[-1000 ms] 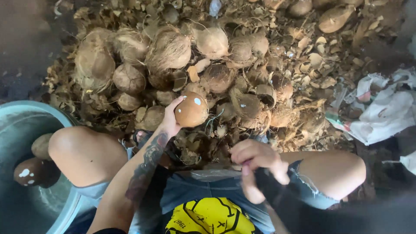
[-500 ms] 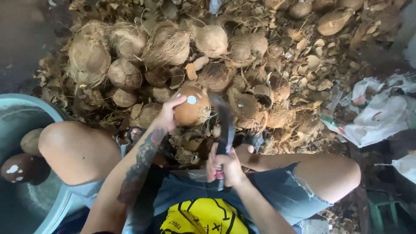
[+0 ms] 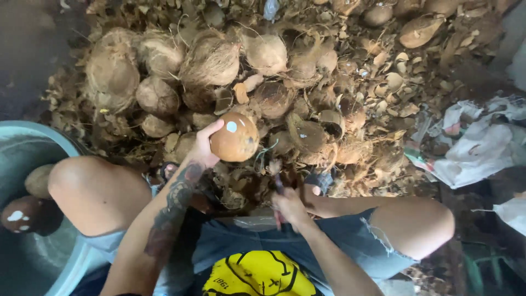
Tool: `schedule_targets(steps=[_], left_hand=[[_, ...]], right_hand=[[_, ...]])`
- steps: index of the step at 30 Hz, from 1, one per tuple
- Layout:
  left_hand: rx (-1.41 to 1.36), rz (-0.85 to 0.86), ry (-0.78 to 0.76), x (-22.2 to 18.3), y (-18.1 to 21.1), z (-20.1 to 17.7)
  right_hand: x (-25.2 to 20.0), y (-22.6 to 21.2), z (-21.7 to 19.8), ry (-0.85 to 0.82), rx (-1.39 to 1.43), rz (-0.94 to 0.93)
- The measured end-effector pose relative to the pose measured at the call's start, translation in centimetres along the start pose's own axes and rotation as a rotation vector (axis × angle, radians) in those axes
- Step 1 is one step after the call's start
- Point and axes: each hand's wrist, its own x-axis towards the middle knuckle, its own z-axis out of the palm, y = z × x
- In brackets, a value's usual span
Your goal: The person is sitting and using a knife to scrape the remaining fibers and husks off of coconuts, then placing the cleaned coconuts into a large metal basin.
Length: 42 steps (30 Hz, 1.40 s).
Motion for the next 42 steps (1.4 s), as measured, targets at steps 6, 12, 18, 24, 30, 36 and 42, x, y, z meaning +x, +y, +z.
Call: schedule_targets(steps=[6,12,18,24,30,36,42], left_hand=[[-0.073,0.019,-0.035,-0.5,0.3,1.0],[0.117,0.007,0.131,1.7,-2.4,-3.2],[-0.108,0.015,0.019,3.3,-1.5,-3.4],[-0.126,0.11,-0.129,1.7,-0.7,-1.4],[0.12,-0.081,0.138,1.1,-1.1,-1.6],[-0.038,-0.02,-0.195,3.2,-1.2,-3.9],[0.014,0.049,-0.163,5.5,-1.2,-6.0]], right_hand=[[-7.3,-11.5,-0.8,0.086,-0.117,-0.273],[-8.5,-10.5,-0.9,0.207,0.088,-1.585],[3.0,5.7,0.3,0.179,0.273,0.405],[-7.3,-10.5,-1.9,0.091,0.013,-0.423],[-4.1,-6.0,-6.3,-0.458,-0.11,-1.506],[-2.6,-0.9,0.4,0.048,0.062,0.193],[-10.6,-13.1,-0.7,-0.029,-0.06,-0.956]])
